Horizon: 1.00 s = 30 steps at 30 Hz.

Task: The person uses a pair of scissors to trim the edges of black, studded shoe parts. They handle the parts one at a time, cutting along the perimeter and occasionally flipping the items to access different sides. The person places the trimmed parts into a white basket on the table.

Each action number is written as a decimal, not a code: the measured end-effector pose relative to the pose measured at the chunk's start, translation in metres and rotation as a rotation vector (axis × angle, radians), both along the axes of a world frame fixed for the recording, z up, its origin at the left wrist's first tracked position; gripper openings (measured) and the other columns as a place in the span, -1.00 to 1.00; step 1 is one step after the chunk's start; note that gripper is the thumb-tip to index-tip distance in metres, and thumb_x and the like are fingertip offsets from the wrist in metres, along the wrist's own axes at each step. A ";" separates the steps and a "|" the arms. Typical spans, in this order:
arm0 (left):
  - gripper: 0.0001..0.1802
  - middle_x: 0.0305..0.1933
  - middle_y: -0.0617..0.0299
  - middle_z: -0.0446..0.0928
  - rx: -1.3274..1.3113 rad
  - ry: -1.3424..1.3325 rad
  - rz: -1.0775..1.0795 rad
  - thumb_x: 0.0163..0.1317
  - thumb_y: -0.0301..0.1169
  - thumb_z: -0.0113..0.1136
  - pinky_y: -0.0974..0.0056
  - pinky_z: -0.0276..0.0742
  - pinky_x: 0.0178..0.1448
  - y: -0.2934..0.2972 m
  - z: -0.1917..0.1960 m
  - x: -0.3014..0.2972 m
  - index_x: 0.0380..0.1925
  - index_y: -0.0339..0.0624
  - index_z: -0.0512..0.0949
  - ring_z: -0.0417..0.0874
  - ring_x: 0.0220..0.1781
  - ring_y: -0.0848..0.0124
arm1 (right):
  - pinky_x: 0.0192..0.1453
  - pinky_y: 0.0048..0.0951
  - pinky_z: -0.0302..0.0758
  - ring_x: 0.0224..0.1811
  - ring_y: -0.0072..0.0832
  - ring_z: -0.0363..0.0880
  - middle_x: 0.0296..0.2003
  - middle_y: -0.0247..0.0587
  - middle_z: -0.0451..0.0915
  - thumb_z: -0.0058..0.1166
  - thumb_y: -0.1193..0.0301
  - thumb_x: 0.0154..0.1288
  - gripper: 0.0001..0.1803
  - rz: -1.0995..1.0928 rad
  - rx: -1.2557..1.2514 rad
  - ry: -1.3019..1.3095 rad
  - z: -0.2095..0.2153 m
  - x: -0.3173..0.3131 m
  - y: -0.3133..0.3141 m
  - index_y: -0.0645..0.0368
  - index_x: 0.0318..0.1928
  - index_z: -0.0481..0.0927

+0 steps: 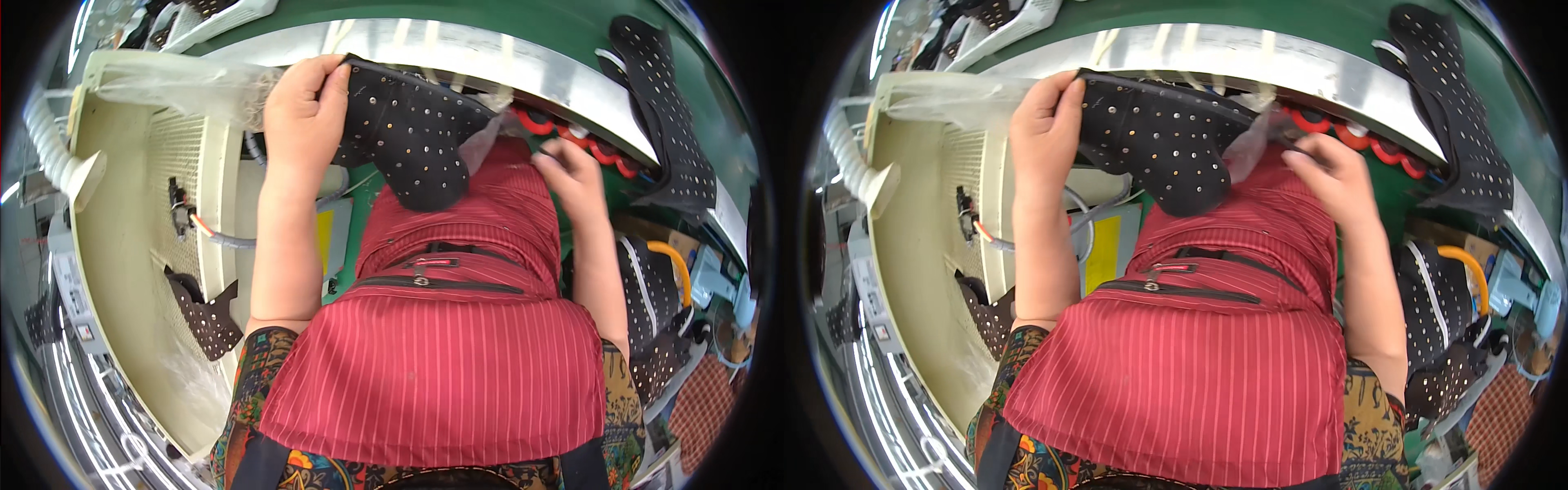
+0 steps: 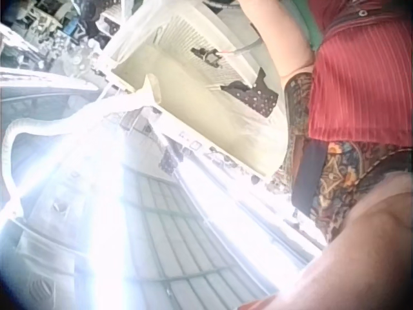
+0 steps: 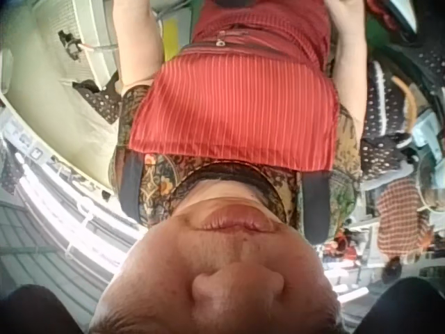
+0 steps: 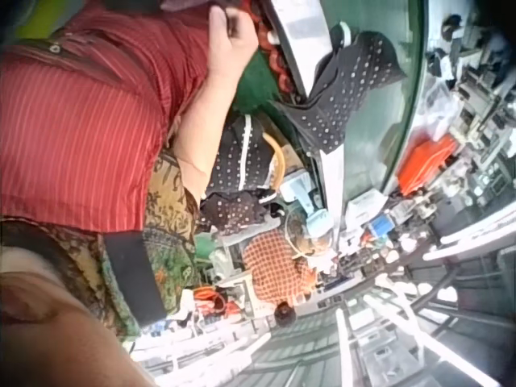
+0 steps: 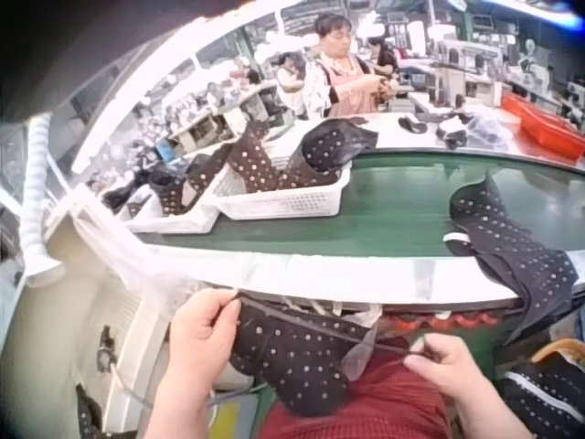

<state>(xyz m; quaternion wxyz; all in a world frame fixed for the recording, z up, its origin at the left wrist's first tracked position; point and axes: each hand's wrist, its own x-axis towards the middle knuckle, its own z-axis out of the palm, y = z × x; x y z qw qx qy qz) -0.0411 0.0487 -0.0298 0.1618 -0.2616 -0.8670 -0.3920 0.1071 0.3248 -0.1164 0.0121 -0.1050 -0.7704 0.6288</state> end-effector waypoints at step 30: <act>-0.85 -0.44 0.25 0.58 0.138 -0.047 -0.008 0.21 -0.48 0.16 0.46 0.44 -0.31 0.027 0.014 0.049 -0.24 -0.30 0.57 0.52 -0.41 0.58 | -0.38 -0.52 0.35 -0.47 -0.52 0.41 -0.48 -0.30 0.47 0.22 0.40 0.08 -0.76 0.247 0.104 0.289 0.076 -0.072 -0.089 0.24 -0.27 0.50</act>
